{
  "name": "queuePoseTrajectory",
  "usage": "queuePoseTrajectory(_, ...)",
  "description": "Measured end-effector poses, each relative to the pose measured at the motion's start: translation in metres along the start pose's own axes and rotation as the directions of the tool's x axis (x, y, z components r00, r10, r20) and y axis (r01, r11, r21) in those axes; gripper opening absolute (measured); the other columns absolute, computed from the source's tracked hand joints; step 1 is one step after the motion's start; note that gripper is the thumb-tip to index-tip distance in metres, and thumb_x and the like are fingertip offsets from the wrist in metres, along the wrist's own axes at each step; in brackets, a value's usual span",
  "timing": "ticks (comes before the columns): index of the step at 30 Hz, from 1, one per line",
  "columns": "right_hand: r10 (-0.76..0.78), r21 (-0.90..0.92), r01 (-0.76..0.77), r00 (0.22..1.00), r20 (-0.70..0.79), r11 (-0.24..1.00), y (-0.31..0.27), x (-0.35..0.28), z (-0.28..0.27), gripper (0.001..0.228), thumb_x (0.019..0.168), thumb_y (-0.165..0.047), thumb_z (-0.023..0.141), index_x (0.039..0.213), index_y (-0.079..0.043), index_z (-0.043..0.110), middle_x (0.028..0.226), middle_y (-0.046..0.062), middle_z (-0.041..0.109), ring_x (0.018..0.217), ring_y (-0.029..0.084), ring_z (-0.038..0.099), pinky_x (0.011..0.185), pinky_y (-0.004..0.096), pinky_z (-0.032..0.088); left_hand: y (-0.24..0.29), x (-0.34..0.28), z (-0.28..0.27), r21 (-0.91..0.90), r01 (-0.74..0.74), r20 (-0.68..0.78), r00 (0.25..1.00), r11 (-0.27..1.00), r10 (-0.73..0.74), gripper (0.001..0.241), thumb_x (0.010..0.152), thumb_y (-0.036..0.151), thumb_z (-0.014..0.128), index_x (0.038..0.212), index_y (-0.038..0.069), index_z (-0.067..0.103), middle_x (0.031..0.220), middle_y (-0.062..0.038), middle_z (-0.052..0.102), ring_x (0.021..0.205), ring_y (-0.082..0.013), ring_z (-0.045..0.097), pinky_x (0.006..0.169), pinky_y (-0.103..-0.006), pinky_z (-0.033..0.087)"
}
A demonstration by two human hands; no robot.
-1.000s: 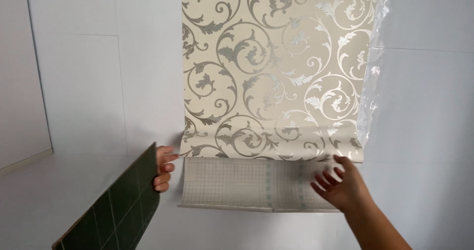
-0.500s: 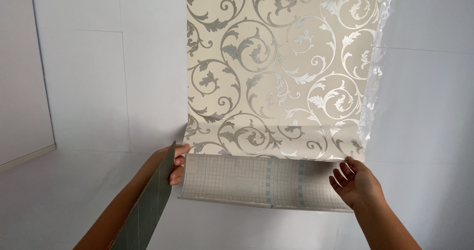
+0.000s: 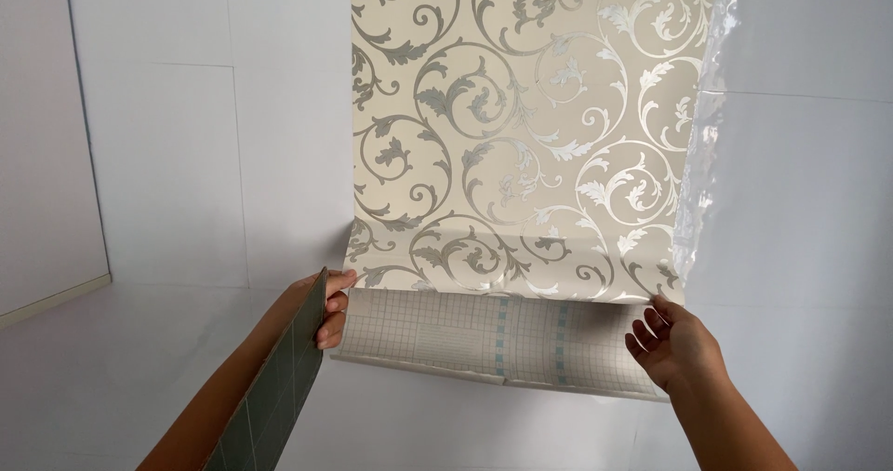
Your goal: Applying a patterned decorative wrap to a white surface by peeling the backing and smoothing it with a tool
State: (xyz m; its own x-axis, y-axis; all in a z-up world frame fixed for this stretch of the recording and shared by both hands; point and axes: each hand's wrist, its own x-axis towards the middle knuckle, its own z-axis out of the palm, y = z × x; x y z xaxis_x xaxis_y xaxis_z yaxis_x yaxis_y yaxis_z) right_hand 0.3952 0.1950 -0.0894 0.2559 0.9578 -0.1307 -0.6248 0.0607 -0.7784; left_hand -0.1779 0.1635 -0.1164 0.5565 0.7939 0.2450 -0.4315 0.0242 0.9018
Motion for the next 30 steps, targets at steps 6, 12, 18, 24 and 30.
queuePoseTrajectory(6,0.024,-0.021,-0.024,1.0,0.01,0.999,0.002,0.007,-0.004,0.011,0.102,-0.03,0.073,0.111,-0.023,0.07,0.093,-0.005,0.064,0.086,0.017,0.059,0.082,0.035,0.055,0.005,0.003,-0.011,0.039,0.136,0.063,0.988,0.99,-0.138,0.076,0.117,0.044,0.028,0.066,0.015,0.077,0.059,-0.008,0.072,0.053,-0.0315,0.072,0.05,-0.041,0.051)
queuePoseTrajectory(12,0.015,0.031,-0.012,0.996,-0.083,0.999,0.009,0.004,-0.004,0.023,0.099,-0.034,0.071,0.115,-0.02,0.062,0.094,0.0,0.053,0.079,0.021,0.051,0.073,0.034,0.05,-0.002,-0.017,0.079,0.135,-0.107,-0.575,0.801,0.985,0.166,0.037,0.116,0.024,0.045,0.09,0.008,0.066,0.054,0.009,0.056,0.035,-0.0233,0.054,0.036,-0.0399,0.036)
queuePoseTrajectory(18,-0.35,-0.129,0.535,0.696,0.627,0.835,0.039,-0.118,0.03,0.021,0.09,-0.014,0.062,0.101,0.003,0.069,0.08,0.018,0.065,0.066,0.032,0.062,0.059,0.044,0.052,0.005,-0.036,0.121,0.094,-0.551,-0.658,0.591,0.829,0.467,0.01,0.103,0.024,0.049,0.097,0.021,0.042,0.046,0.006,0.033,0.033,-0.0293,0.046,0.036,-0.0405,0.025)
queuePoseTrajectory(24,-0.046,-0.128,0.967,0.142,0.989,0.22,0.031,-0.268,0.054,0.117,0.072,-0.088,0.069,0.167,-0.03,0.034,0.162,0.0,0.066,0.146,0.019,0.066,0.109,0.043,0.049,0.049,-0.013,0.334,0.367,-0.521,-0.898,0.016,0.77,0.439,0.041,0.109,0.054,0.035,0.092,0.018,0.042,0.067,0.004,0.028,0.059,-0.0128,0.029,0.059,-0.0308,0.027)
queuePoseTrajectory(30,-0.517,-0.47,0.862,0.496,0.698,0.192,0.011,-0.227,0.138,0.047,0.071,-0.052,0.091,0.107,-0.022,0.087,0.095,-0.004,0.09,0.091,0.007,0.081,0.076,0.032,0.062,0.093,0.007,0.293,0.724,-0.444,-0.605,-0.04,0.529,0.795,0.075,0.088,0.073,0.024,0.106,0.013,0.066,0.108,-0.005,0.076,0.101,-0.0172,0.071,0.094,-0.0303,0.057)
